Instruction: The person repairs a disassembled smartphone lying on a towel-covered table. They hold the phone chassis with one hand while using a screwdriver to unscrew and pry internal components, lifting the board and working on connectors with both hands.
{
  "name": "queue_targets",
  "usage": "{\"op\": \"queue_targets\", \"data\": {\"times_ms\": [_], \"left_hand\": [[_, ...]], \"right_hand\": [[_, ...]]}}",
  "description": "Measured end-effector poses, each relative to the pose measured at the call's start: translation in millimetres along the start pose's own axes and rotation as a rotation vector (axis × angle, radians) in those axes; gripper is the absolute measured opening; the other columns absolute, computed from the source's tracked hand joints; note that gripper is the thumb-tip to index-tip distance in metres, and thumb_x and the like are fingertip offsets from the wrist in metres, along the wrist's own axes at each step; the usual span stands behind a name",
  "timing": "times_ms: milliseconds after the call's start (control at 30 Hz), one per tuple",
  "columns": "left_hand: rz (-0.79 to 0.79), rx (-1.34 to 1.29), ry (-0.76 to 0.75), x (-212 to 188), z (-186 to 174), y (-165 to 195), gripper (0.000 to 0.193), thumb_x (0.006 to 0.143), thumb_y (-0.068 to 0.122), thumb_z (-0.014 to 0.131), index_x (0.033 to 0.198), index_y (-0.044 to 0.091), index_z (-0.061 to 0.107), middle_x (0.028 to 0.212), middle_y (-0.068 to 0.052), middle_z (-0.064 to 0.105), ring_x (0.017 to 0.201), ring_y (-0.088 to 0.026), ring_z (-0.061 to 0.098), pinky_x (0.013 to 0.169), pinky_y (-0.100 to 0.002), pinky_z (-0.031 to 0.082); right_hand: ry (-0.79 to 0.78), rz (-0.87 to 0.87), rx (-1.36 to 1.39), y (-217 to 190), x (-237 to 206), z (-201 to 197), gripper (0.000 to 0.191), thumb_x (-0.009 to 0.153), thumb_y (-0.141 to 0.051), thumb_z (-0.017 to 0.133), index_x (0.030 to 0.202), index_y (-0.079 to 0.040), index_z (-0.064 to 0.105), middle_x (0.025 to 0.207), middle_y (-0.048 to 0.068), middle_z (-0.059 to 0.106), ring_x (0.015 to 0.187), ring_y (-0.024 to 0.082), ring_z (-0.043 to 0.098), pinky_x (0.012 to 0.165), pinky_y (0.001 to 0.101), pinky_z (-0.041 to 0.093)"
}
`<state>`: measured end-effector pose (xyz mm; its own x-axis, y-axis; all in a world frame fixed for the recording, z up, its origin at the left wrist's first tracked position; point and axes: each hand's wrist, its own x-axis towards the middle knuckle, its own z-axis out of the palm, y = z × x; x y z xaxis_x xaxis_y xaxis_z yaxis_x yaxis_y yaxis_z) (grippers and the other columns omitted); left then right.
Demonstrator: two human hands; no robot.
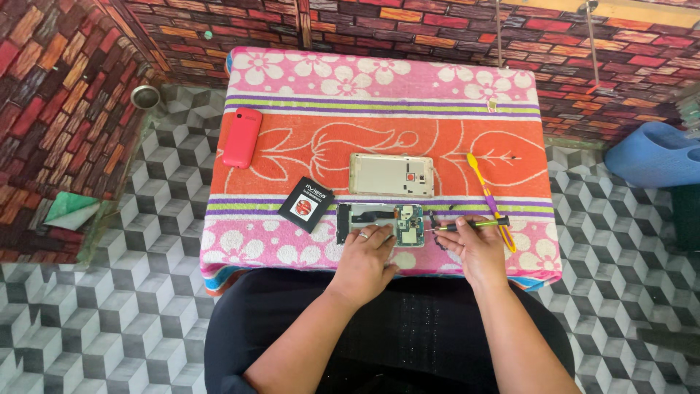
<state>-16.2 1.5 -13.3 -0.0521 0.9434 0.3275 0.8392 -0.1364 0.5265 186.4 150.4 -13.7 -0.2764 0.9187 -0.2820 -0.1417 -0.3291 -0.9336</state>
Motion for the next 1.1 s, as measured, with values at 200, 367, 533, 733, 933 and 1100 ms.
{"op": "queue_targets", "data": {"times_ms": [200, 367, 533, 733, 933, 1100], "left_hand": [[0.024, -0.025, -0.007, -1.2, -0.6, -2.6, 0.048, 0.076, 0.022, 0.081, 0.119, 0.002, 0.072, 0.140, -0.013, 0.059, 0.131, -0.032, 0.050, 0.109, -0.051, 0.037], [-0.003, -0.060, 0.005, -2.0, -0.2, -3.3, 0.045, 0.075, 0.021, 0.082, 0.117, 0.006, 0.074, 0.140, -0.011, 0.059, 0.130, -0.031, 0.051, 0.108, -0.051, 0.038], [-0.001, -0.074, 0.005, -2.5, -1.0, -4.2, 0.045, 0.075, 0.021, 0.082, 0.117, 0.007, 0.074, 0.139, -0.011, 0.059, 0.131, -0.031, 0.050, 0.107, -0.050, 0.037], [-0.006, -0.073, -0.008, -1.9, -2.9, -1.5, 0.052, 0.076, 0.021, 0.080, 0.123, 0.003, 0.069, 0.139, -0.012, 0.057, 0.131, -0.031, 0.050, 0.108, -0.050, 0.036], [0.003, -0.032, -0.008, 1.3, -4.1, 0.7, 0.058, 0.077, 0.024, 0.078, 0.126, -0.003, 0.065, 0.139, -0.013, 0.056, 0.130, -0.032, 0.049, 0.109, -0.048, 0.036], [-0.008, -0.027, -0.006, 2.6, -5.2, 2.5, 0.058, 0.076, 0.025, 0.077, 0.126, -0.002, 0.065, 0.137, -0.013, 0.056, 0.129, -0.032, 0.049, 0.109, -0.048, 0.036]], "right_hand": [[-0.012, -0.099, -0.028, 3.6, 1.6, -0.6, 0.012, 0.103, -0.008, 0.055, 0.113, -0.002, 0.051, 0.105, 0.019, 0.069, 0.095, 0.034, 0.075, 0.085, 0.0473, 0.064], [-0.047, -0.178, -0.065, 9.2, 0.4, 0.7, 0.012, 0.105, -0.008, 0.055, 0.112, 0.001, 0.051, 0.106, 0.017, 0.068, 0.096, 0.030, 0.075, 0.087, 0.0451, 0.065], [0.004, -0.239, -0.196, 12.9, 1.2, 4.4, 0.016, 0.105, -0.008, 0.057, 0.116, 0.002, 0.051, 0.105, 0.018, 0.067, 0.094, 0.031, 0.075, 0.084, 0.0432, 0.063], [0.028, -0.232, -0.172, 11.2, 5.9, 4.7, 0.015, 0.105, -0.008, 0.055, 0.115, 0.002, 0.050, 0.102, 0.017, 0.065, 0.091, 0.033, 0.076, 0.081, 0.0437, 0.066], [0.026, -0.209, -0.137, 10.8, 9.0, 2.0, 0.014, 0.106, -0.008, 0.055, 0.115, 0.001, 0.049, 0.102, 0.017, 0.063, 0.090, 0.034, 0.076, 0.081, 0.0458, 0.066], [0.032, -0.176, -0.124, 10.2, 10.6, 0.3, 0.014, 0.106, -0.010, 0.054, 0.115, 0.000, 0.048, 0.100, 0.018, 0.064, 0.089, 0.035, 0.076, 0.079, 0.0459, 0.066]]}}
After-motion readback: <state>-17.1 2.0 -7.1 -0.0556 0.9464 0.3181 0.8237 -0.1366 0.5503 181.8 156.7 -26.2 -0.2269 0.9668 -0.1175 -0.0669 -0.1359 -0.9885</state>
